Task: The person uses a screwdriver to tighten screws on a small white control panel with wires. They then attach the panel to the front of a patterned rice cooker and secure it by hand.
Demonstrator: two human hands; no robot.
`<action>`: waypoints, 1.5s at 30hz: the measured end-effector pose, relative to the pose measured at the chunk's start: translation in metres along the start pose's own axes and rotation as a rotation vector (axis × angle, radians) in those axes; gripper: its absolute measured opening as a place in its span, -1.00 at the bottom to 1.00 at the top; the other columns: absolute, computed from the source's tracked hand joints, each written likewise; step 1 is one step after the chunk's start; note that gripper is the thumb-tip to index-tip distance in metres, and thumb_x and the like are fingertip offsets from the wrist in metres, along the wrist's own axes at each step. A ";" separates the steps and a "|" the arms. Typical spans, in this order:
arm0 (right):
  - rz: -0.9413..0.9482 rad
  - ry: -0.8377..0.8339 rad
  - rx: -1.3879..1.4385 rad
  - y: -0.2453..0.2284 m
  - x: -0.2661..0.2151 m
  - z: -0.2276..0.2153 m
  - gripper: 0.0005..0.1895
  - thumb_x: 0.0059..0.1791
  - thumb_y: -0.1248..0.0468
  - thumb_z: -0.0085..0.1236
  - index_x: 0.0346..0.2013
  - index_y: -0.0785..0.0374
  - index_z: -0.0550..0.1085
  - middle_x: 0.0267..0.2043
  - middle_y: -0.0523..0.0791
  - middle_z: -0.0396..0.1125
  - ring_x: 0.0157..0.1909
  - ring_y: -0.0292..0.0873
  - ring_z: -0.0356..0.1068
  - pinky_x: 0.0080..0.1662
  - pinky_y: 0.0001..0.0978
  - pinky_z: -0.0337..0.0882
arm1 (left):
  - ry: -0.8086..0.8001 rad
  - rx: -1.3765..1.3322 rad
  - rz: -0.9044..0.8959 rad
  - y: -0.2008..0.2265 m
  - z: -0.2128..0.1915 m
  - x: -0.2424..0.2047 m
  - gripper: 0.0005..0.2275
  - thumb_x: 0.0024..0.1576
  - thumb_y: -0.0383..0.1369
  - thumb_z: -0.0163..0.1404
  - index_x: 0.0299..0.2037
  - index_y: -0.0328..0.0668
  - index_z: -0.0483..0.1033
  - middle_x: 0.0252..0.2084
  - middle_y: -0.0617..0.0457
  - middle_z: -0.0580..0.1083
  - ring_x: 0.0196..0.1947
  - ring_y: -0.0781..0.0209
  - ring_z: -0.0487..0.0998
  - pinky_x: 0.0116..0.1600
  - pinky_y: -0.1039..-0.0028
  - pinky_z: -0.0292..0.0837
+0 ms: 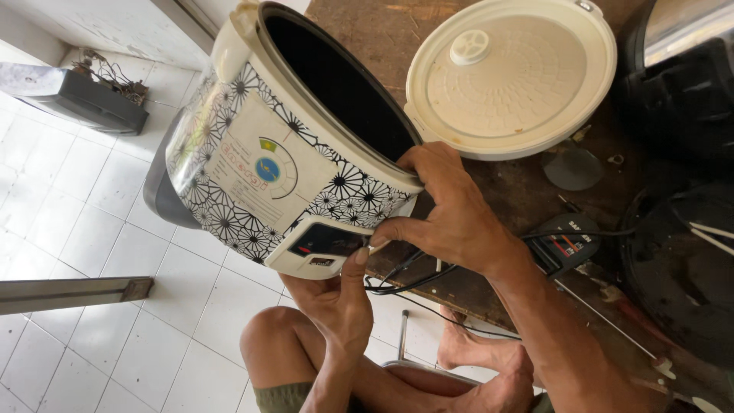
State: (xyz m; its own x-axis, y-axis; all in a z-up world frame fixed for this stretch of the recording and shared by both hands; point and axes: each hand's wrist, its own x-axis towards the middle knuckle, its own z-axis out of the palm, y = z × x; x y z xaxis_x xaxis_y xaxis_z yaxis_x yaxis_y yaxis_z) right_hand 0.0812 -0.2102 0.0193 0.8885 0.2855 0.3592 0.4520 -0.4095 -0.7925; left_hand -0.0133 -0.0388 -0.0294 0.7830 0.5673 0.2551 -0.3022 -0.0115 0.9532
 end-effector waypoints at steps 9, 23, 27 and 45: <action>0.069 0.073 0.107 -0.014 -0.013 -0.007 -0.14 -0.15 0.10 0.65 0.34 0.25 0.39 0.24 -0.06 0.35 0.31 -0.09 0.38 0.33 -0.21 0.33 | -0.205 -0.119 -0.025 -0.006 -0.013 0.003 -0.36 0.22 -0.44 0.27 0.44 -0.30 0.16 0.17 -0.15 0.55 0.13 0.15 0.61 0.22 0.35 0.62; 0.022 0.081 0.154 -0.019 -0.015 -0.005 -0.29 -0.06 0.18 0.55 0.30 0.24 0.41 0.20 -0.05 0.40 0.23 -0.09 0.40 0.26 -0.20 0.38 | -0.285 -0.126 -0.034 -0.011 -0.035 0.031 -0.50 0.26 -0.45 0.25 0.35 -0.23 0.31 0.09 -0.06 0.60 0.09 0.19 0.62 0.24 0.30 0.62; -0.007 0.111 0.142 -0.017 -0.015 0.002 -0.30 -0.09 0.11 0.59 0.22 0.26 0.44 0.12 -0.05 0.37 0.16 -0.08 0.40 0.21 -0.23 0.37 | -0.269 -0.146 -0.082 -0.004 -0.035 0.028 -0.44 0.15 -0.40 0.35 0.32 -0.27 0.36 0.06 -0.08 0.63 0.07 0.13 0.66 0.21 0.31 0.65; -0.089 0.015 -0.029 -0.008 -0.018 0.003 -0.23 -0.12 -0.05 0.61 0.14 0.31 0.41 0.06 -0.01 0.38 0.12 0.06 0.39 0.12 -0.06 0.37 | -0.084 0.047 0.048 -0.029 -0.031 -0.001 -0.47 0.12 -0.53 0.34 0.29 -0.41 0.41 0.11 -0.19 0.63 0.14 0.06 0.66 0.24 0.23 0.72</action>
State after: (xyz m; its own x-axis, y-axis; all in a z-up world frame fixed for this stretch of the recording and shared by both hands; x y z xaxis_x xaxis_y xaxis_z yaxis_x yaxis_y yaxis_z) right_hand 0.0616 -0.2094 0.0182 0.8457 0.3085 0.4355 0.5312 -0.4080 -0.7425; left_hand -0.0223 -0.0138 -0.0627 0.8115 0.4941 0.3119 -0.3164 -0.0771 0.9455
